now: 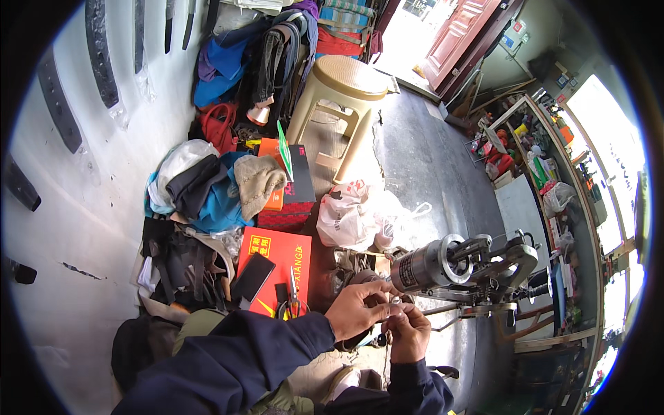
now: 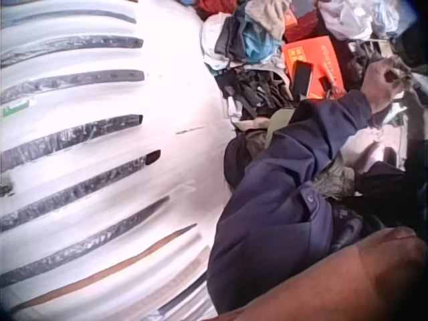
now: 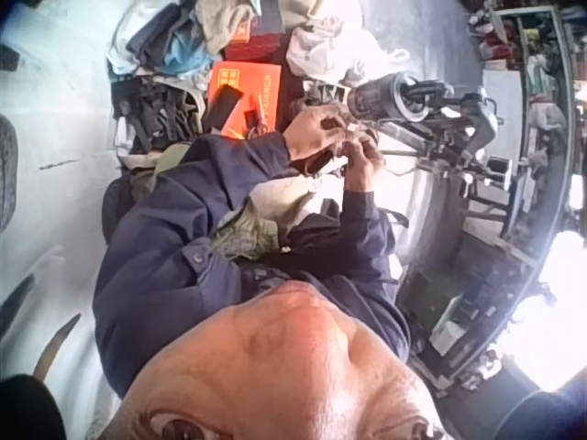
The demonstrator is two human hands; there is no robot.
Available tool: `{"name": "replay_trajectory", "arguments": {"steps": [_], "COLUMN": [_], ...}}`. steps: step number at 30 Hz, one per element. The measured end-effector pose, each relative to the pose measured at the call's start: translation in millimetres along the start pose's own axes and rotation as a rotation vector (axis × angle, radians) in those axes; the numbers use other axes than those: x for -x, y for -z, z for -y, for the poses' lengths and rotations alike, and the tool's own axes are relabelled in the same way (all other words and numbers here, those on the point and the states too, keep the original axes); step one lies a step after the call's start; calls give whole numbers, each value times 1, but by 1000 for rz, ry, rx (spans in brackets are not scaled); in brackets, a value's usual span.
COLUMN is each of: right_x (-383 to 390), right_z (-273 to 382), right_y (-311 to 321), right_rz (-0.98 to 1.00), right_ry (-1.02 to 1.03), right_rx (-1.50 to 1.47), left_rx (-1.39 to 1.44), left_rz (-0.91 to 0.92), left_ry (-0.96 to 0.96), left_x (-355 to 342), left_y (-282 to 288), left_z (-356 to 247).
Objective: The person removes the insole from a brown shoe, then uses a sewing machine to stitch the shoe's upper. The person handles the shoe and insole by hand and operates the sewing machine to complete the repair.
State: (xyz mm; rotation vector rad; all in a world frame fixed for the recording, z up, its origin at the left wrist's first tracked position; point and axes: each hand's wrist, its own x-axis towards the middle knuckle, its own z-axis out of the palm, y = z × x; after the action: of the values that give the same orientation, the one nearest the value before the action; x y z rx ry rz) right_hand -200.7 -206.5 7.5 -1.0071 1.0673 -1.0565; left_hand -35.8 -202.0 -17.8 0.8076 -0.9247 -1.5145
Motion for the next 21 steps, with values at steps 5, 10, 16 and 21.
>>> {"name": "replay_trajectory", "arguments": {"steps": [5, 10, 16, 21], "right_x": [0, -1, 0, 3], "right_z": [-5, -6, -10, -12], "right_y": [-1, 0, -5, -5], "right_rz": [-6, 24, -11, -3], "right_ry": [-18, -18, 30, 74], "right_rx": [-23, -89, 22, 126], "left_rx": [23, 26, 213, 152], "left_rz": [9, -49, 20, 42], "left_ry": [-14, 29, 32, 121], "left_x": [-4, 0, -1, 1], "left_y": [3, 5, 1, 4], "left_z": [1, 1, -2, -6]}}
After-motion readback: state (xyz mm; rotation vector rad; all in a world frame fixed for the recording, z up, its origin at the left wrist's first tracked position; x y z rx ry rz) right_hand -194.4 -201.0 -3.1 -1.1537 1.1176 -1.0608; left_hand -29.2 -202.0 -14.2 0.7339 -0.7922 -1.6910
